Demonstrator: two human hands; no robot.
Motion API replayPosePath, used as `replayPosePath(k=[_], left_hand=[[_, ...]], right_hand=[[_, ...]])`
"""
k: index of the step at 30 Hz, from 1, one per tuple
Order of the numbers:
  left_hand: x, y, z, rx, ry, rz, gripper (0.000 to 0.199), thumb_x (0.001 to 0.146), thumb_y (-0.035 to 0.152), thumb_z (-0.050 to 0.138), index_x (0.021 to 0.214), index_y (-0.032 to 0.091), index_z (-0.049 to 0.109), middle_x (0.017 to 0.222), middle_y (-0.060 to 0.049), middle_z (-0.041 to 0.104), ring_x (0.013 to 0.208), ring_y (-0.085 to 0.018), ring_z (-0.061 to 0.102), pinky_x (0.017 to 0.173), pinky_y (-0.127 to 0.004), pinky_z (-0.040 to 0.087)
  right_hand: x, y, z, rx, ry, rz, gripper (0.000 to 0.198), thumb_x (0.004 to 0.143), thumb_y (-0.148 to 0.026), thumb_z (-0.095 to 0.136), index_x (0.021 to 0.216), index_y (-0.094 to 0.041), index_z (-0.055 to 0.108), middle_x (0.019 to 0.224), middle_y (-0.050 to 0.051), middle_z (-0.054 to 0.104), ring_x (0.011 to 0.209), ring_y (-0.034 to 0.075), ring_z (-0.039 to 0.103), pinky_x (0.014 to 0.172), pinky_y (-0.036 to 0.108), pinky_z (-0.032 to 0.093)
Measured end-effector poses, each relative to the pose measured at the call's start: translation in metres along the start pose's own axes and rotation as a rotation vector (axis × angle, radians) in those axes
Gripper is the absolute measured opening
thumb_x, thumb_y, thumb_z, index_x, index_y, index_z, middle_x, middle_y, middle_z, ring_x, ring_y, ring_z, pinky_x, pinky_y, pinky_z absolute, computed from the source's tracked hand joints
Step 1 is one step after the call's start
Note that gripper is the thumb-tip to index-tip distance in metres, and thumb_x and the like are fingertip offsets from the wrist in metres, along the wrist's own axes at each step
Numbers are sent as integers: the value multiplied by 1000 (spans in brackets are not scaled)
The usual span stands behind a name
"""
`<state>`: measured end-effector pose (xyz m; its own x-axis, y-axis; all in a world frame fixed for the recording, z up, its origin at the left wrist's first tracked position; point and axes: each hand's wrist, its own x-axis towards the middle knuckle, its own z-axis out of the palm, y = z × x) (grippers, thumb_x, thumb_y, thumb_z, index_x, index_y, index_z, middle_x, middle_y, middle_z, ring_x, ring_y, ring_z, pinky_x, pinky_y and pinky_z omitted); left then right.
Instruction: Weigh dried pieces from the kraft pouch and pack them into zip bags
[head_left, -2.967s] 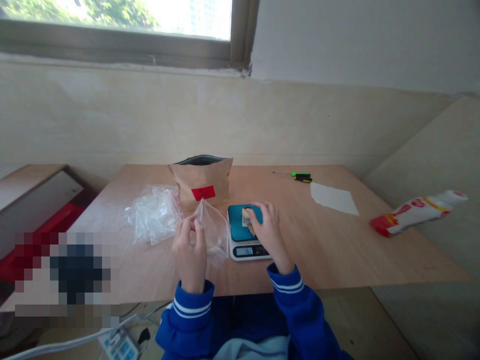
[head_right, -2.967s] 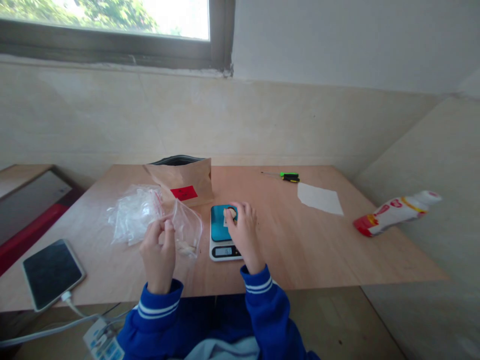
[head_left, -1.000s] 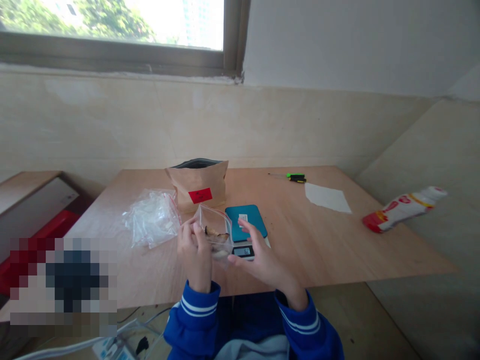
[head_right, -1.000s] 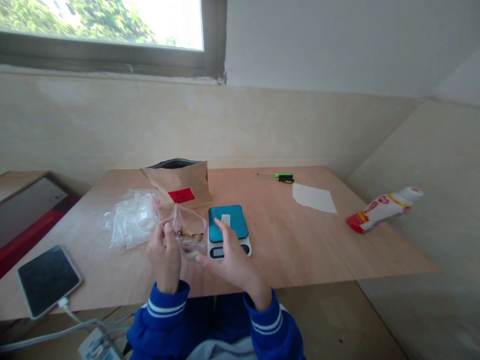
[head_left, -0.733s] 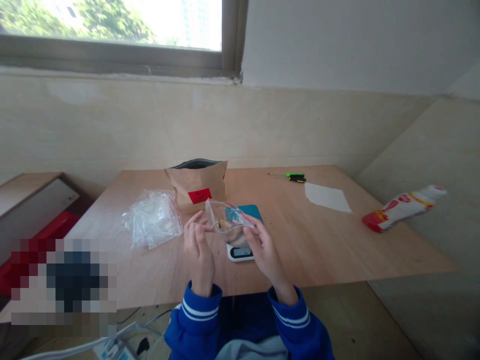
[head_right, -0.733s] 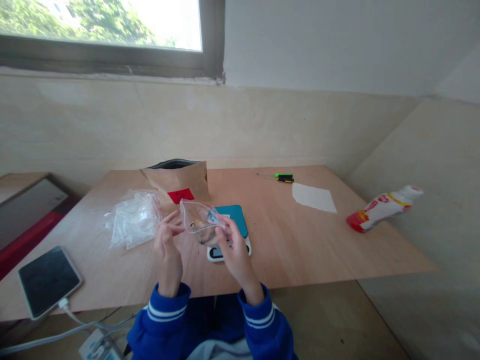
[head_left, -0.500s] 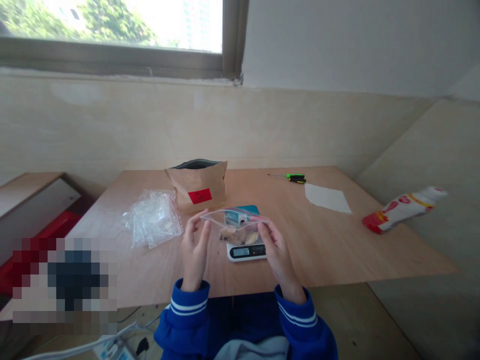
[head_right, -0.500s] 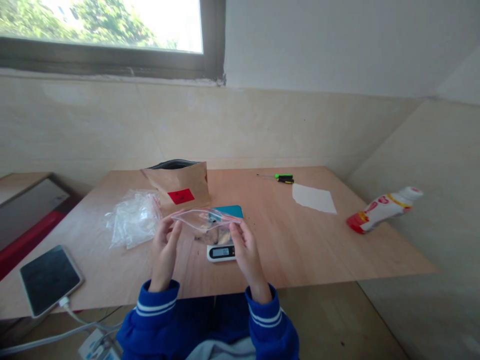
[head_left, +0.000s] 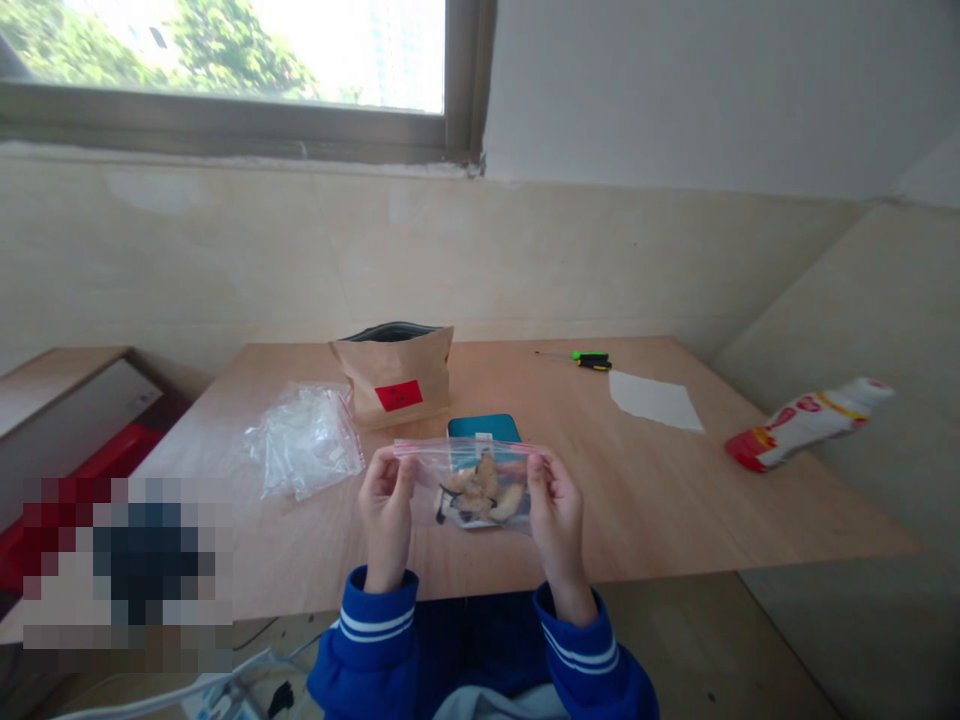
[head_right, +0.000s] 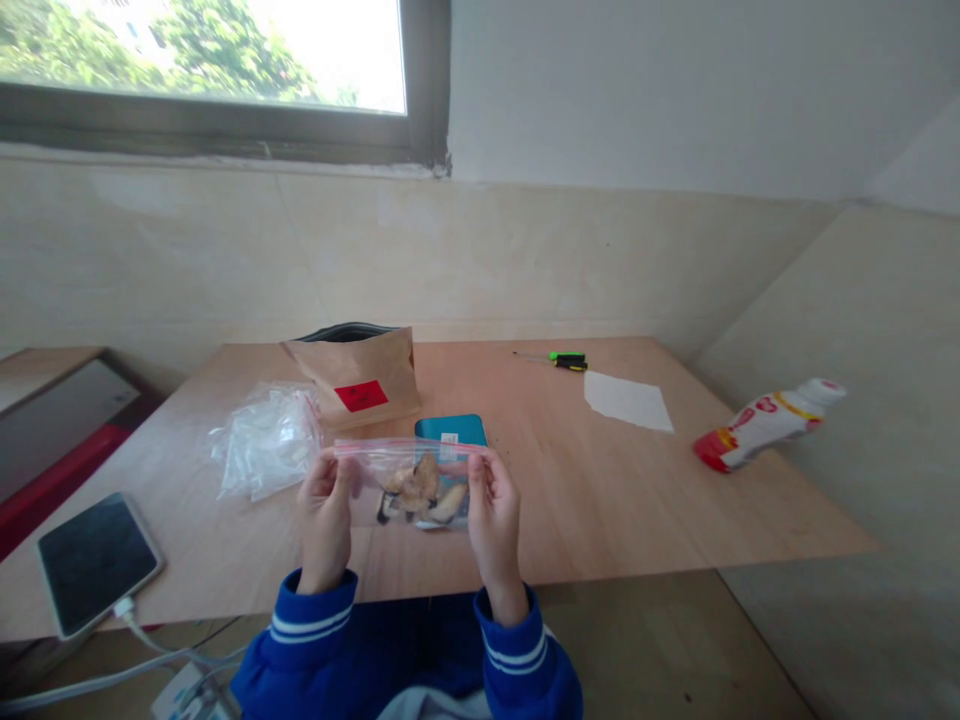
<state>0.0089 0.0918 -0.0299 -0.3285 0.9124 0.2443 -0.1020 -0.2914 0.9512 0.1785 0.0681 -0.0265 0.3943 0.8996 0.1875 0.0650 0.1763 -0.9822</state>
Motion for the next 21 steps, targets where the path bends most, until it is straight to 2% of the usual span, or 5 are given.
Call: replayPosePath(k=[3,7,10,15,21], left_hand=[[-2,-2,-2,-22,-5,-45,26,81,42,68,77,18,61,63,4,52,58,-8,44,55,-19,36],[2,-1,-4,-32,-32,-78,18,83,37,66,79,19,64,73,3,61,71,-11,54,66,-20,42],[12,3,0,-43,-59,-78,16,84,35,64,78,20,64,75,2,65,77,-13,59,73,-22,44],[22,11,6,-91,-66,-53,14,83,32,65,77,20,66,87,-1,72,92,-17,64,88,-28,45],[7,7,2,-168,34,-83,16,81,35,68,77,20,66,81,0,71,84,-16,63,82,-27,46]], right_hand=[[1,-1,-2,11,5,11,39,89,-55,53,95,-18,65,80,5,72,76,19,68,73,29,53],[9,-4,-2,0,-30,-22,36,90,-51,54,92,-19,68,90,7,74,89,21,68,86,33,51],[18,-7,-1,-12,-16,-66,36,90,-50,54,91,-18,69,95,8,74,92,21,68,86,33,51],[24,-12,2,13,20,-120,34,91,-48,53,89,-18,69,89,6,74,87,20,68,81,32,52],[11,-8,6,-51,62,-167,32,91,-45,53,85,-19,70,88,6,73,86,20,68,81,32,52]])
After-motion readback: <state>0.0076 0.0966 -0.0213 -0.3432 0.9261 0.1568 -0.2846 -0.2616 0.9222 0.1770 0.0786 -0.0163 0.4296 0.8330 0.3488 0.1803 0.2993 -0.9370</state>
